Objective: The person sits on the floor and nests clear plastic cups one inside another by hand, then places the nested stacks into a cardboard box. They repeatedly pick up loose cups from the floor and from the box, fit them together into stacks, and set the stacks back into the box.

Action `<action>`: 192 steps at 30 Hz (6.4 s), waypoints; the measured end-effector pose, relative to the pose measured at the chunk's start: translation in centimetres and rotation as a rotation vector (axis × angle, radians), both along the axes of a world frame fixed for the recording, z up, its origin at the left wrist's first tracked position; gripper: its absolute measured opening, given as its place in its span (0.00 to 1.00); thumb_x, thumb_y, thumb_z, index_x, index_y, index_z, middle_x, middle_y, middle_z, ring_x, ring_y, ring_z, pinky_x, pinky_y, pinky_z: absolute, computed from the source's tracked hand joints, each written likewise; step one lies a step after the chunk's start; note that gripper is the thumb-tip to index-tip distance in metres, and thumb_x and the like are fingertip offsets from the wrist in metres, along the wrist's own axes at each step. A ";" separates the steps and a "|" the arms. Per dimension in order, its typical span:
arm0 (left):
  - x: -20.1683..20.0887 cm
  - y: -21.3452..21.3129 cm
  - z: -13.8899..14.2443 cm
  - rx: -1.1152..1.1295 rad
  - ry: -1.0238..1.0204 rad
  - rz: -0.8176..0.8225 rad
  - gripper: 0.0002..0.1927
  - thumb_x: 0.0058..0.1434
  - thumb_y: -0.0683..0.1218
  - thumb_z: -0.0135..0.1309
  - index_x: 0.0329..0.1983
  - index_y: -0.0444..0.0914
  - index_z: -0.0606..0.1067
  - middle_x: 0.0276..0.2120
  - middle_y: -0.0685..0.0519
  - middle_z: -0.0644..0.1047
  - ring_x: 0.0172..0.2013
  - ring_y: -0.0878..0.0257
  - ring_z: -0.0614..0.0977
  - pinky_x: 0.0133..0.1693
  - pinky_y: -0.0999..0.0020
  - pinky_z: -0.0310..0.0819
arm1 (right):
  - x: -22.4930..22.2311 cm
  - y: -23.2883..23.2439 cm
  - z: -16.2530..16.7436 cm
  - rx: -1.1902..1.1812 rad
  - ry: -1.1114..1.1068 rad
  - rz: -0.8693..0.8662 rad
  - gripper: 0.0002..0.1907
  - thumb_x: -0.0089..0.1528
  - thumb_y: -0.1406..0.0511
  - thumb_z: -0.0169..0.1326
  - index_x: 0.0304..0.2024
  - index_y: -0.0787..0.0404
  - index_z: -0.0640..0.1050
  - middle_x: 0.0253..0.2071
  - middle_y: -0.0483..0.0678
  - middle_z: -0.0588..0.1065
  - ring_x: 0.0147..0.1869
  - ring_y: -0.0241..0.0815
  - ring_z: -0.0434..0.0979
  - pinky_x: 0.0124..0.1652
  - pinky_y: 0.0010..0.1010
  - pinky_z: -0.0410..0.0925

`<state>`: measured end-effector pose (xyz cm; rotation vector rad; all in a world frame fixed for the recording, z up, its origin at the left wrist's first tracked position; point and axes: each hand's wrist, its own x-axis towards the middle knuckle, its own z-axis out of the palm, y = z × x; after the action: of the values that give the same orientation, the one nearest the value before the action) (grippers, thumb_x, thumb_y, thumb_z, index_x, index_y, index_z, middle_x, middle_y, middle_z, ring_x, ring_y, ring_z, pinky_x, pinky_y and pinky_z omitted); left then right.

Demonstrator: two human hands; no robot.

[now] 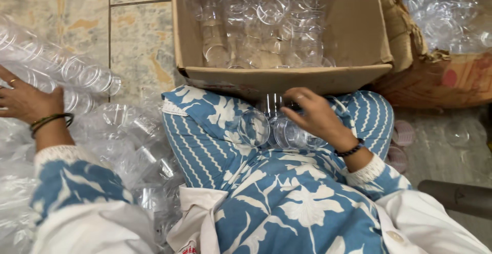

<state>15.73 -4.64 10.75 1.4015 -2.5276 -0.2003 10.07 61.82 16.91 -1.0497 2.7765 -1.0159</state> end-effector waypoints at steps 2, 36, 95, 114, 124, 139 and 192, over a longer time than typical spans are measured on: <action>-0.4 4.1 0.4 -0.212 0.120 -0.193 0.62 0.54 0.60 0.68 0.83 0.36 0.47 0.76 0.26 0.52 0.74 0.29 0.50 0.66 0.25 0.44 | -1.0 -0.8 -1.7 0.111 0.048 0.058 0.25 0.59 0.60 0.65 0.55 0.66 0.75 0.57 0.62 0.74 0.59 0.60 0.76 0.56 0.45 0.71; 4.0 43.4 3.7 2.362 0.824 -0.527 0.53 0.55 0.80 0.49 0.78 0.50 0.55 0.65 0.39 0.65 0.61 0.42 0.72 0.60 0.47 0.70 | 3.8 11.6 -12.8 0.251 -0.290 -0.410 0.40 0.54 0.59 0.64 0.65 0.69 0.67 0.54 0.69 0.73 0.57 0.66 0.75 0.55 0.44 0.70; 3.3 41.3 11.8 0.536 0.204 -1.370 0.38 0.42 0.57 0.73 0.56 0.40 0.75 0.63 0.35 0.66 0.63 0.42 0.71 0.62 0.57 0.69 | 1.8 -2.4 5.5 -0.254 -0.481 0.155 0.55 0.46 0.53 0.72 0.70 0.58 0.60 0.62 0.55 0.71 0.64 0.48 0.75 0.53 0.37 0.74; -9.1 5.1 -8.4 -0.298 0.276 -0.087 0.38 0.55 0.50 0.70 0.61 0.29 0.63 0.70 0.29 0.52 0.69 0.31 0.56 0.67 0.43 0.53 | -7.7 0.7 -0.2 -0.155 0.259 -0.329 0.17 0.67 0.64 0.64 0.53 0.69 0.78 0.46 0.58 0.80 0.49 0.48 0.84 0.47 0.34 0.76; -4.8 14.5 -6.4 -0.151 0.345 -0.241 0.44 0.65 0.47 0.61 0.78 0.30 0.54 0.76 0.34 0.46 0.74 0.34 0.49 0.69 0.37 0.46 | -3.3 1.8 -0.1 -0.244 0.475 -0.230 0.10 0.66 0.69 0.63 0.48 0.65 0.79 0.50 0.56 0.80 0.55 0.52 0.82 0.54 0.39 0.75; 3.1 39.3 2.2 0.449 0.555 -1.102 0.35 0.60 0.51 0.66 0.66 0.32 0.67 0.67 0.40 0.66 0.68 0.44 0.67 0.67 0.55 0.61 | 0.9 -5.9 -8.1 -0.172 -0.131 0.173 0.48 0.50 0.56 0.69 0.68 0.64 0.65 0.63 0.66 0.69 0.67 0.64 0.70 0.63 0.47 0.67; 1.8 47.4 9.5 2.369 0.689 -0.549 0.43 0.62 0.78 0.29 0.70 0.49 0.60 0.56 0.38 0.73 0.54 0.40 0.77 0.53 0.43 0.74 | 4.5 6.6 3.1 -0.432 -0.083 -0.019 0.46 0.45 0.48 0.75 0.56 0.62 0.67 0.69 0.58 0.65 0.69 0.51 0.73 0.66 0.41 0.69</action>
<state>17.57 42.74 20.21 0.2036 -0.9569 -3.3671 14.61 68.39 20.03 -0.9816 2.5648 -1.6703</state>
